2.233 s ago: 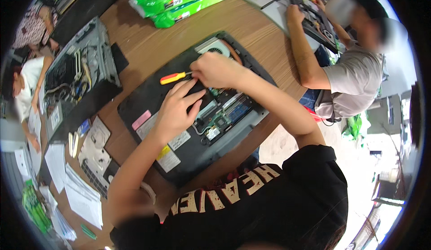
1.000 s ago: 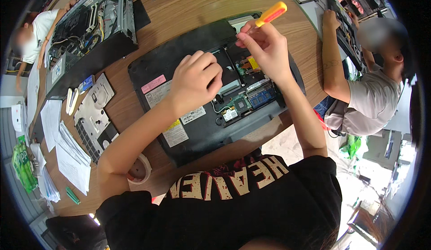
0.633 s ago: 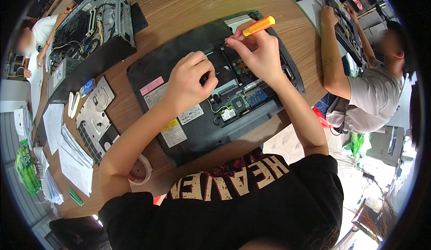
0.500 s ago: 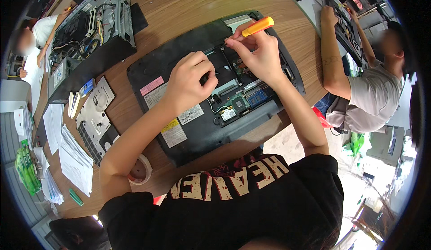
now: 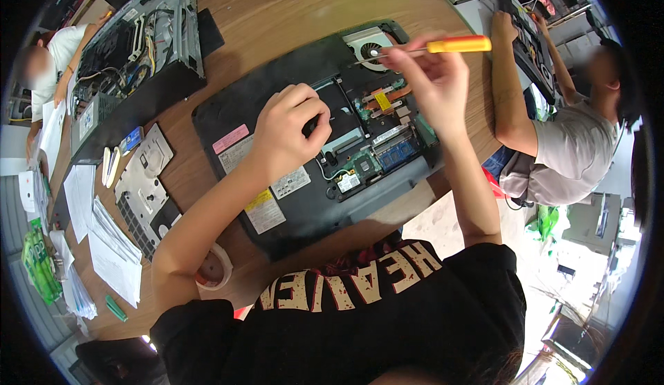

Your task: The person disassembles a laptop by using a screwdriver to remove screws from the internal components, including the cooling fan and various brackets, placing the screws into a roll of tape.

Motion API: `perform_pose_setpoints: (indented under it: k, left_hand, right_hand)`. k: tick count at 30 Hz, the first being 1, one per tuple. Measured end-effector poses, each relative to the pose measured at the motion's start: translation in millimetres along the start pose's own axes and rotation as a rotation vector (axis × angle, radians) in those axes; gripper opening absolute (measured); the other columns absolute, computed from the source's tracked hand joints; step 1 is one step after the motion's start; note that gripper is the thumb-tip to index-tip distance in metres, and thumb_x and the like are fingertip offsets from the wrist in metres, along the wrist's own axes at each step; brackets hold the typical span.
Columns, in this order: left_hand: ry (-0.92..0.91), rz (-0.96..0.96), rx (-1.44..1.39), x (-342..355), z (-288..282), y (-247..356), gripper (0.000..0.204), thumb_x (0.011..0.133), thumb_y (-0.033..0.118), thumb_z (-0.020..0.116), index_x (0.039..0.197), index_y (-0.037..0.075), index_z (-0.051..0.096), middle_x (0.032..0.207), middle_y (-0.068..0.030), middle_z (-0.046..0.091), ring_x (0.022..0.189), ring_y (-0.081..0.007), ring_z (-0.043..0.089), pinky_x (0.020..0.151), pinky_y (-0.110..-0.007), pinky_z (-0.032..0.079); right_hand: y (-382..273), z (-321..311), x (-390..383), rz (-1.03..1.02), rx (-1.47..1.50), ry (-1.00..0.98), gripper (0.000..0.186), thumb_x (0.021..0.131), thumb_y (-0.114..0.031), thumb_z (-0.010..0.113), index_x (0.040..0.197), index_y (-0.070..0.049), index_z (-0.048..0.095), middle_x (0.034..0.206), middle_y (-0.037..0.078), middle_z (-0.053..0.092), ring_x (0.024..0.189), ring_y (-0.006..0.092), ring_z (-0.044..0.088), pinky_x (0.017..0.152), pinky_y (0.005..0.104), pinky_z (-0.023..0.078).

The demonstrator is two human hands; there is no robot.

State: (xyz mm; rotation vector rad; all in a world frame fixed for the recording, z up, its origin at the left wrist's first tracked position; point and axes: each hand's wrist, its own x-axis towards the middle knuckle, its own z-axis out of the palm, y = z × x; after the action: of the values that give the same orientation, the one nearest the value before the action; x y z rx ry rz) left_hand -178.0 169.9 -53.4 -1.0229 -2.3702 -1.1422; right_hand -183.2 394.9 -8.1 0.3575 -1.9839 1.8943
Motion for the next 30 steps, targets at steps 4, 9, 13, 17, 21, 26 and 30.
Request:
perform_pose_setpoints:
  k: [4,9,13,17,21,26,30]
  left_hand:
    - [0.034,0.000,0.046,0.7,-3.3,0.6,0.005,0.074,0.004,0.067,0.079,0.006,0.066,0.079,-0.0057,0.058,0.073,-0.0233,0.057,0.066,-0.033,0.043]
    - [-0.045,0.070,0.188,6.1,-5.4,7.4,0.013,0.077,0.005,0.069,0.089,0.010,0.072,0.075,-0.0013,0.058,0.067,-0.0186,0.054,0.060,-0.032,0.035]
    - [-0.147,-0.001,0.162,14.4,-10.3,17.0,0.016,0.077,0.005,0.069,0.092,0.009,0.072,0.077,-0.0025,0.060,0.065,-0.0190,0.054,0.060,-0.032,0.036]
    - [-0.180,-0.041,0.091,35.3,-13.3,15.0,0.007,0.079,0.009,0.069,0.086,0.010,0.070,0.079,-0.0010,0.061,0.071,-0.0187,0.059,0.061,-0.032,0.040]
    - [-0.206,-0.094,-0.031,64.9,1.1,-3.8,0.008,0.081,0.010,0.068,0.088,0.008,0.069,0.086,-0.0052,0.062,0.080,-0.0251,0.061,0.073,-0.035,0.047]
    - [-0.209,-0.025,-0.006,108.9,29.3,-33.4,0.019,0.081,0.009,0.066,0.100,0.005,0.066,0.101,-0.0104,0.061,0.096,-0.0304,0.059,0.084,-0.038,0.047]
    - [-0.208,0.056,0.011,137.9,41.6,-65.7,0.028,0.083,0.009,0.065,0.111,0.006,0.063,0.107,-0.0104,0.063,0.098,-0.0255,0.060,0.083,-0.033,0.047]
  right_hand:
    - [-9.9,-26.9,-0.5,0.016,0.117,0.113,0.019,0.089,0.006,0.061,0.103,0.003,0.049,0.093,0.021,0.068,0.086,0.0249,0.070,0.079,0.0334,0.059]
    - [-4.0,-52.8,0.0,0.054,0.161,0.198,0.016,0.091,0.001,0.060,0.102,0.000,0.050,0.094,0.020,0.068,0.087,0.0273,0.069,0.081,0.0377,0.059]
    - [5.6,-69.6,8.5,0.062,0.181,0.257,0.019,0.090,0.002,0.062,0.104,0.002,0.049,0.094,0.022,0.068,0.084,0.0277,0.070,0.079,0.0365,0.059]
    - [20.7,-92.5,39.2,0.130,0.216,0.238,0.017,0.091,0.001,0.060,0.103,0.002,0.049,0.095,0.021,0.067,0.086,0.0284,0.070,0.080,0.0369,0.059]
    - [41.0,-101.8,65.1,0.199,0.318,0.179,0.016,0.091,-0.001,0.060,0.102,0.001,0.050,0.096,0.021,0.067,0.089,0.0277,0.069,0.082,0.0350,0.058]
    - [65.0,-99.7,71.0,0.303,0.442,0.144,0.016,0.091,-0.001,0.060,0.104,0.001,0.050,0.098,0.020,0.066,0.090,0.0268,0.069,0.083,0.0340,0.058]
    - [72.7,-98.3,58.1,0.352,0.486,0.149,0.016,0.091,-0.001,0.059,0.104,0.001,0.050,0.097,0.021,0.066,0.091,0.0273,0.069,0.083,0.0343,0.058]
